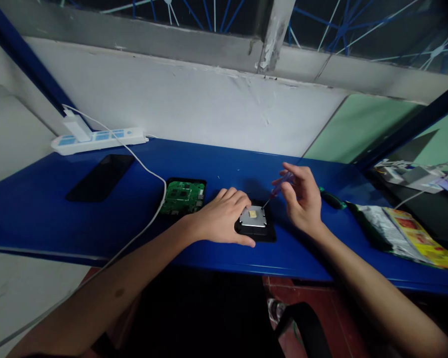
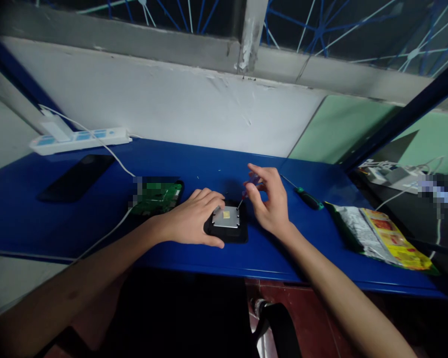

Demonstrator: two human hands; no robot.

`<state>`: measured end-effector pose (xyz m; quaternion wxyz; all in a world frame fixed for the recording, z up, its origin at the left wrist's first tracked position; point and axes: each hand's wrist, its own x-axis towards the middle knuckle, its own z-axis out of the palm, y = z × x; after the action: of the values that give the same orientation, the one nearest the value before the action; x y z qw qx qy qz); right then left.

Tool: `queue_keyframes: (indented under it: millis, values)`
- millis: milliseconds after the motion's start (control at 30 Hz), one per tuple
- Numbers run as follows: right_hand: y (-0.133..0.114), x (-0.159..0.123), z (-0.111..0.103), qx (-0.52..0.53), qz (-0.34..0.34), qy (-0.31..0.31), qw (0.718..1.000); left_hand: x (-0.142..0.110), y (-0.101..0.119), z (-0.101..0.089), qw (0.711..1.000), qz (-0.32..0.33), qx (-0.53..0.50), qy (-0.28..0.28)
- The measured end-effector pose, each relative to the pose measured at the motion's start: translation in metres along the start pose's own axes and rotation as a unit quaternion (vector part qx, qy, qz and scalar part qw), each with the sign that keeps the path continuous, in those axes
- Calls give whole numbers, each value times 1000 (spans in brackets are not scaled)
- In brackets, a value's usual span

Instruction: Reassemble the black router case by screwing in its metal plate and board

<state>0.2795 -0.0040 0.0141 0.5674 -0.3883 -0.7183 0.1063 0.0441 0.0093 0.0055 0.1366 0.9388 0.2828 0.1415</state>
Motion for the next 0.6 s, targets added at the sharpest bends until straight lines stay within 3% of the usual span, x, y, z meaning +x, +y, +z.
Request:
queue_keyframes:
  millis: [367, 600]
  values:
    - [2, -4, 0, 8, 16, -14, 1000, 0, 2, -4, 1000, -9, -5, -17]
    - [2, -2, 0, -14, -12, 36, 999, 0, 1, -2, 1000, -2, 0, -12]
